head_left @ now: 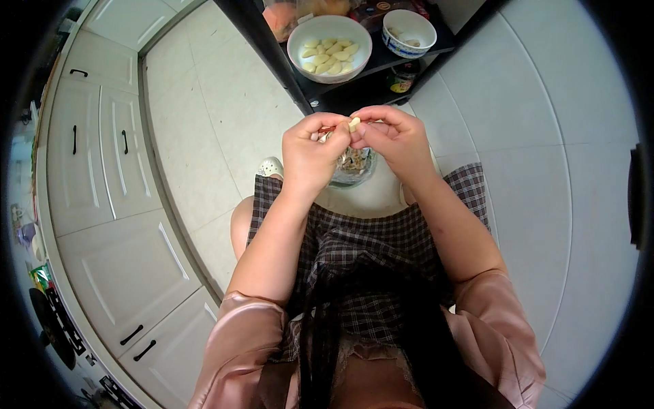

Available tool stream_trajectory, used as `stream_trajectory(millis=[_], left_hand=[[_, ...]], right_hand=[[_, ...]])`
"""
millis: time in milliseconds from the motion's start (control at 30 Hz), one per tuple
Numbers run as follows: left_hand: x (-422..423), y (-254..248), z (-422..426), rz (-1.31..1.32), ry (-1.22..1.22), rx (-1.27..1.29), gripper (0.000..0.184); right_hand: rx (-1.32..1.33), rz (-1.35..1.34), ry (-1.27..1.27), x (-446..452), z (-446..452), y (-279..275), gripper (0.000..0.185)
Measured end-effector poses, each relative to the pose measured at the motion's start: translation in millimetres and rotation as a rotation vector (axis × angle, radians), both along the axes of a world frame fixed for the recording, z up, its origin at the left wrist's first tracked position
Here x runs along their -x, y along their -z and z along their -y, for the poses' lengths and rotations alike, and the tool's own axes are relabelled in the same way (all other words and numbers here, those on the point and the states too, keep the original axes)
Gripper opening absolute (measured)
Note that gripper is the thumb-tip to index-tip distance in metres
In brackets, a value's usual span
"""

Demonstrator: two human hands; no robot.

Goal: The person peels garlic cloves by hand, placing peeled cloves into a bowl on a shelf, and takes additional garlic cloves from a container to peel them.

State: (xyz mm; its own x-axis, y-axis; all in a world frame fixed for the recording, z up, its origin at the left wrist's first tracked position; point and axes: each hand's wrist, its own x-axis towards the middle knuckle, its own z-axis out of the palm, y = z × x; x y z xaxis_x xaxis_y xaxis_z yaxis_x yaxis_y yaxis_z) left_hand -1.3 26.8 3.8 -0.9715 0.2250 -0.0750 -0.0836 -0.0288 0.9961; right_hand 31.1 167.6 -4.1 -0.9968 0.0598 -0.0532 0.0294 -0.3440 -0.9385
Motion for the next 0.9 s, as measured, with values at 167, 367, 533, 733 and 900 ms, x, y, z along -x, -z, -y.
stream_trajectory(millis=[167,367,533,733,900], left_hand=[[1.5,3.5,2.1,-0.171,-0.014,0.140,0.006],[2.7,6.3,2.4,-0.147,-0.088,0.110,0.005],[5.6,6.1,5.4,-0.095,-0.099,0.140,0.006],[3.1,-4.2,4.9,0.157,0.074,-0.018,0.011],[3.8,-4.5,5.7,0.129,0.070,-0.041,0.018]], right_hand=[[0.009,0.003,0.014,1.9,-1.2,1.2,0.017],[0.031,0.017,0.044,2.6,-3.5,1.2,0.016],[0.010,0.018,0.074,4.5,-7.6,1.1,0.015],[0.017,-0.016,0.093,1.1,-4.8,5.1,0.014],[-0.451,-0.279,0.125,1.5,-3.1,17.8,0.019]])
